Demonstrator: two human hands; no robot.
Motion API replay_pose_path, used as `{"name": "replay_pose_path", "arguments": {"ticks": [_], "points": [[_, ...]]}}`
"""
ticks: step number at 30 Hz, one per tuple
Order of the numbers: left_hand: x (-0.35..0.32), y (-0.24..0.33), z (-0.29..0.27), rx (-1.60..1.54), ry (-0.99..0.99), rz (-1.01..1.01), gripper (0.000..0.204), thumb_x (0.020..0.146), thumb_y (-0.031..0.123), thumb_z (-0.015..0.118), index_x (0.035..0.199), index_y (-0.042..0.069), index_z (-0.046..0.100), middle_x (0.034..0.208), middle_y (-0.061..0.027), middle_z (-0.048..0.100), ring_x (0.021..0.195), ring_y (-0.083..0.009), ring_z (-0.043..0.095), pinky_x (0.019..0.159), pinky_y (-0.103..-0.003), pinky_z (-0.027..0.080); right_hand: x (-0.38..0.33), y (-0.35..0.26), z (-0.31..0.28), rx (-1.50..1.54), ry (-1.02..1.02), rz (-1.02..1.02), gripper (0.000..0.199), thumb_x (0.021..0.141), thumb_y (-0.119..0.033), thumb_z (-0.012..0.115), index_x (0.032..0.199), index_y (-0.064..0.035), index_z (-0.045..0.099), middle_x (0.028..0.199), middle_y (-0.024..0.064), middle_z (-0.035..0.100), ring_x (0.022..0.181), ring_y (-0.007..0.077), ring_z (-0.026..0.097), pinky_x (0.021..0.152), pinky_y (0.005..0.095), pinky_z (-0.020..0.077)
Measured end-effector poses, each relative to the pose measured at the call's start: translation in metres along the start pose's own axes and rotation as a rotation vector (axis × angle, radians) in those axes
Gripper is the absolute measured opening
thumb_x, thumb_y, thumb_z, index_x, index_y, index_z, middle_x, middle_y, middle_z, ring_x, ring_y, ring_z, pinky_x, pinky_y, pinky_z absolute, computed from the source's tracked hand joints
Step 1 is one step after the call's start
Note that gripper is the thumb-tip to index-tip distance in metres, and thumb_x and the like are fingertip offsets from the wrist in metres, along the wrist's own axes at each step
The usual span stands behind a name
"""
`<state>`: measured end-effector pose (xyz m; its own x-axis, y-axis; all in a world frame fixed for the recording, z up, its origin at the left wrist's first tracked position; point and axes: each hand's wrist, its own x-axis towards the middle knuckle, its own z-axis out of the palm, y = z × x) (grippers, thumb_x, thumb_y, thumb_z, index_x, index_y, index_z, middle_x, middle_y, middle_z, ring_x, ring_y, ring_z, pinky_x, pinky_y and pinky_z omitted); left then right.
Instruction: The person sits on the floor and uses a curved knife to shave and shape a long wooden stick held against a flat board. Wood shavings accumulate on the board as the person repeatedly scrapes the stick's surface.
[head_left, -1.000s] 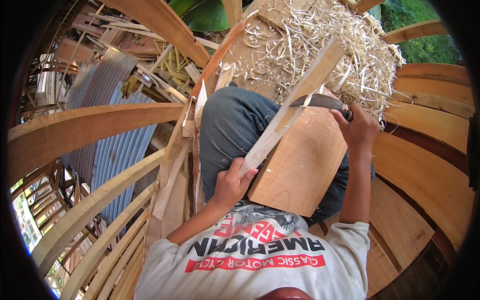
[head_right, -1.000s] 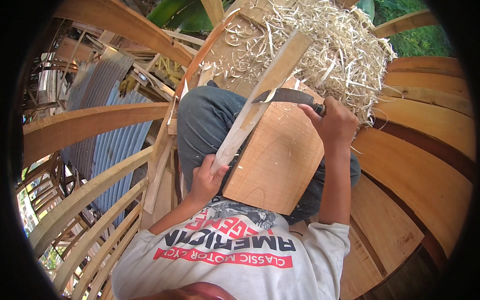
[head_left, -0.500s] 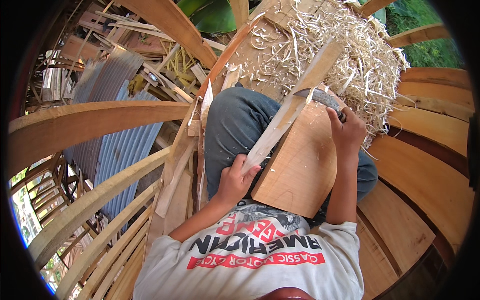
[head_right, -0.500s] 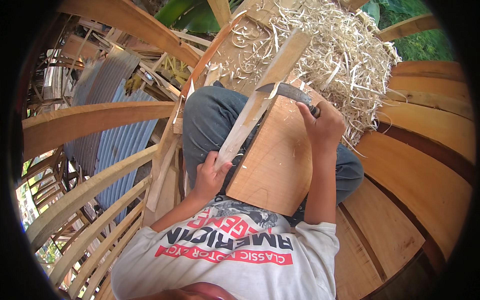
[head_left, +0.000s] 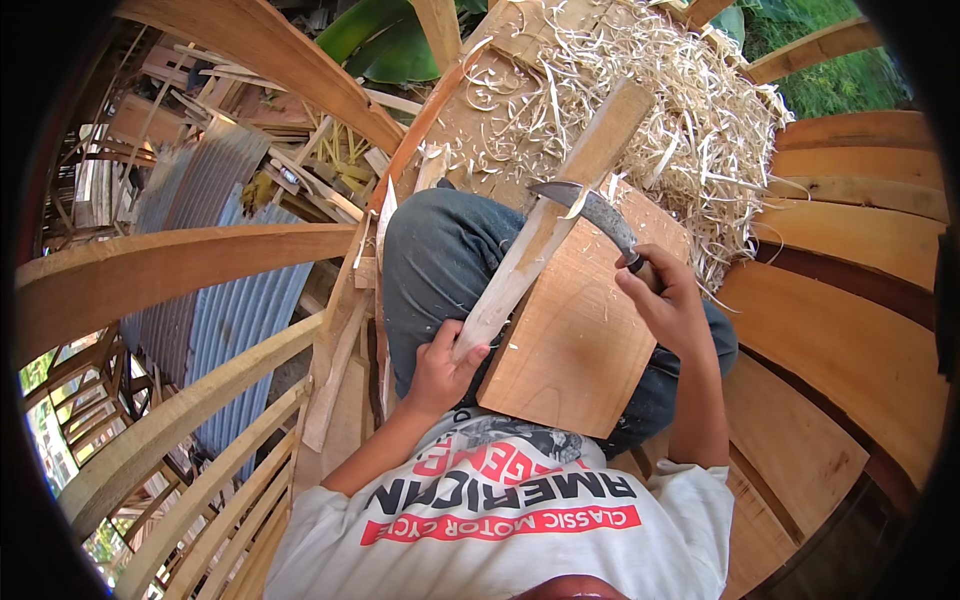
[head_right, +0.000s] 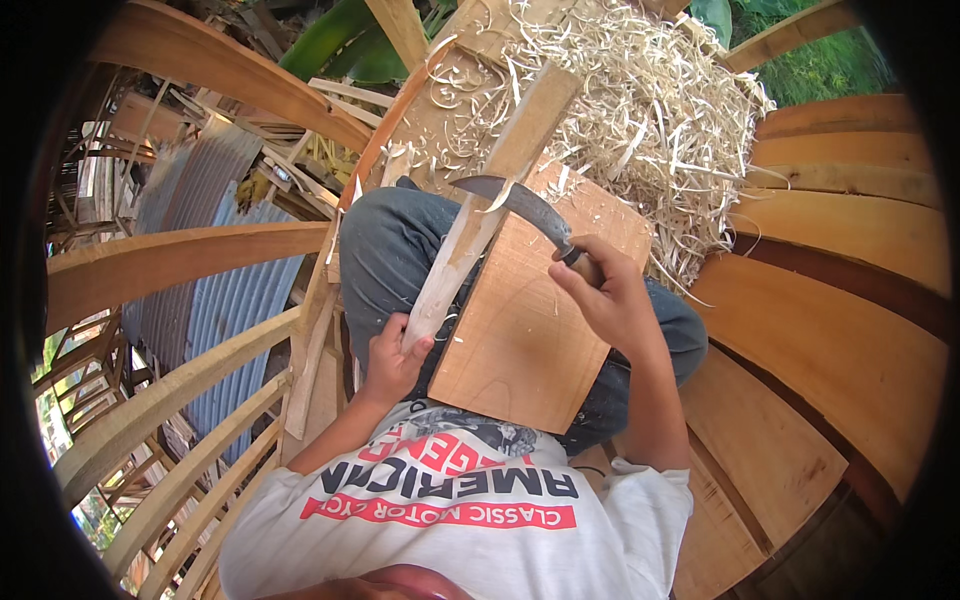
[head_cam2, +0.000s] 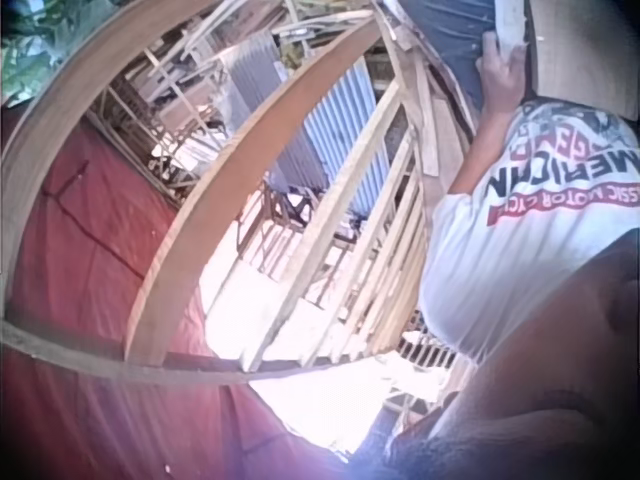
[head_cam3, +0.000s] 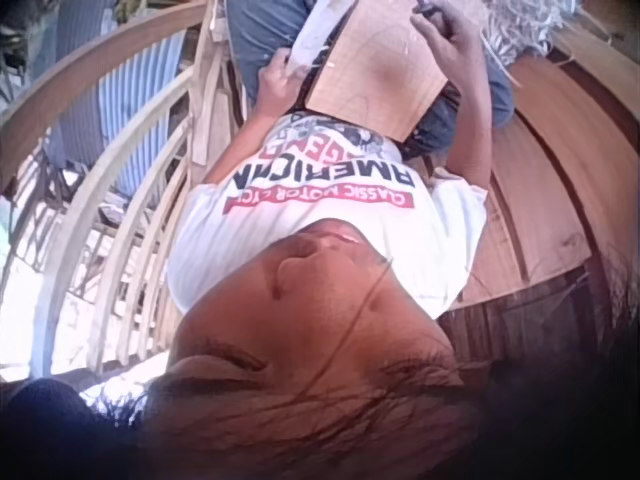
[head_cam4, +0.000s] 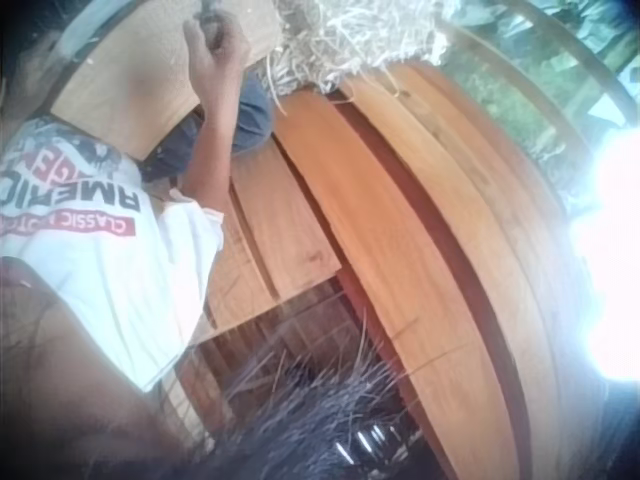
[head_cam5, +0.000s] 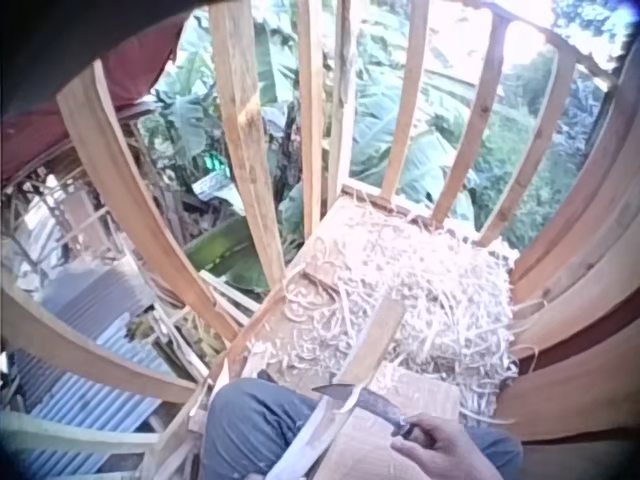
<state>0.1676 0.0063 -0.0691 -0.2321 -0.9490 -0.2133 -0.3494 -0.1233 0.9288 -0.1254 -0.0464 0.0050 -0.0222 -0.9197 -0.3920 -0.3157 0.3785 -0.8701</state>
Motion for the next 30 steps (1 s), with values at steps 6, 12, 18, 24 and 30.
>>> {"name": "replay_pose_path", "arguments": {"ticks": [6,12,18,24,30], "points": [[0.001,-0.002,0.001,-0.003,0.004,0.015,0.036,0.091,0.034,0.063,0.092,0.0,0.053,0.065,-0.0078,0.059,0.062,-0.0064,0.054,0.053,-0.024,0.041,0.0,0.014,0.013,-0.038,-0.111,-0.065,0.019,0.087,-0.016,0.067,0.096,-0.0004,0.062,0.056,-0.001,0.039,0.053,0.005,0.035,0.049,0.0249,0.0299],[0.001,-0.002,0.0,0.007,-0.01,0.002,0.037,0.09,0.035,0.063,0.092,-0.001,0.053,0.067,-0.0087,0.06,0.063,-0.0075,0.055,0.054,-0.024,0.042,0.002,0.004,0.006,-0.17,-0.394,-0.114,0.018,0.088,-0.014,0.065,0.1,-0.0007,0.063,0.054,-0.005,0.04,0.053,0.0029,0.034,0.047,0.0234,0.027],[0.002,-0.001,-0.002,0.035,-0.043,0.002,0.032,0.089,0.03,0.065,0.097,0.0,0.054,0.07,-0.0149,0.064,0.067,-0.02,0.069,0.056,-0.027,0.048,0.003,0.005,0.009,-0.152,-0.239,-0.117,0.014,0.089,-0.015,0.063,0.093,-0.0018,0.061,0.055,-0.0034,0.04,0.052,0.0047,0.036,0.047,0.0251,0.0286],[0.001,-0.002,-0.003,0.037,-0.046,-0.011,0.034,0.089,0.031,0.065,0.096,0.0,0.054,0.07,-0.0148,0.063,0.065,-0.0208,0.068,0.056,-0.028,0.048,0.002,0.003,0.008,-0.131,-0.312,-0.145,0.018,0.089,-0.013,0.062,0.098,0.002,0.061,0.056,0.0,0.044,0.053,0.0052,0.039,0.047,0.0241,0.0301],[0.002,-0.002,-0.003,0.04,-0.051,-0.012,0.035,0.089,0.033,0.065,0.095,0.0,0.054,0.07,-0.0127,0.062,0.064,-0.0177,0.064,0.055,-0.027,0.046,-0.003,0.015,0.013,-0.041,-0.176,-0.117,0.014,0.09,-0.013,0.062,0.097,-0.0006,0.063,0.057,-0.0035,0.045,0.052,0.0026,0.036,0.048,0.0216,0.0286]]}}
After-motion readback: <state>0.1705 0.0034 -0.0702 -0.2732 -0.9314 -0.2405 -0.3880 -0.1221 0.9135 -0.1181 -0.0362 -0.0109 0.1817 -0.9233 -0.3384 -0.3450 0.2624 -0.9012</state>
